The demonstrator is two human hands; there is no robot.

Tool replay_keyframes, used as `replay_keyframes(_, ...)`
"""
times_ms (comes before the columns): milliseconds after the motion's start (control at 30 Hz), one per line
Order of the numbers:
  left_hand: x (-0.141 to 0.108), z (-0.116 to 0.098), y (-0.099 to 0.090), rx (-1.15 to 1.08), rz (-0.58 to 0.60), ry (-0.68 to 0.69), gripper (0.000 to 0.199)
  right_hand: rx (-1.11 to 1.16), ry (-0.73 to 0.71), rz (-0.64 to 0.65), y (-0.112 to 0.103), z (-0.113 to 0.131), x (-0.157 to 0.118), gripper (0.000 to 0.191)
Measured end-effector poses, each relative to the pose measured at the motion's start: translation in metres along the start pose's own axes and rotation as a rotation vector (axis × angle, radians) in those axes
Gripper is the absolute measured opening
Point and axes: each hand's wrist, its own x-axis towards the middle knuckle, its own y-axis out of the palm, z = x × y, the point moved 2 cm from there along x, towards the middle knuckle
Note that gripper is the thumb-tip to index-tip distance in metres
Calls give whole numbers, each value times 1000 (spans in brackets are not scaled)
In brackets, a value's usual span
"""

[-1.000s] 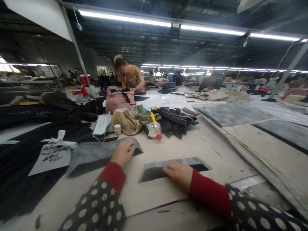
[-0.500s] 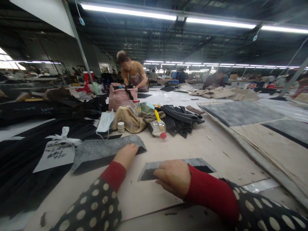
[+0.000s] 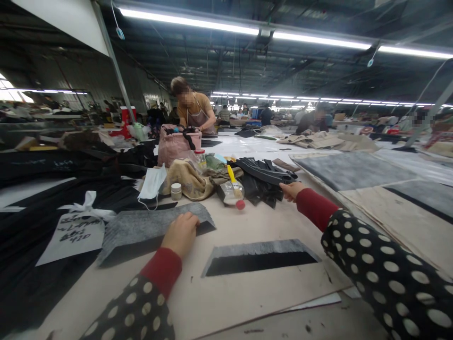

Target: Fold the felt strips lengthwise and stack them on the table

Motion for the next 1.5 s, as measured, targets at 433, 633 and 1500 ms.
replay_keyframes(433,12,-19,-7,-458,-187,162,22,232,-394,-269,3,-5,-34,28)
replay_keyframes(633,56,-110,-51,-712,-298,421,23,60,-874,-563,-7,-4,-62,26)
replay_keyframes(1500,73,-151,-62,-1179,-196,486,21,225,-1232,-461,-30,20,-117,12)
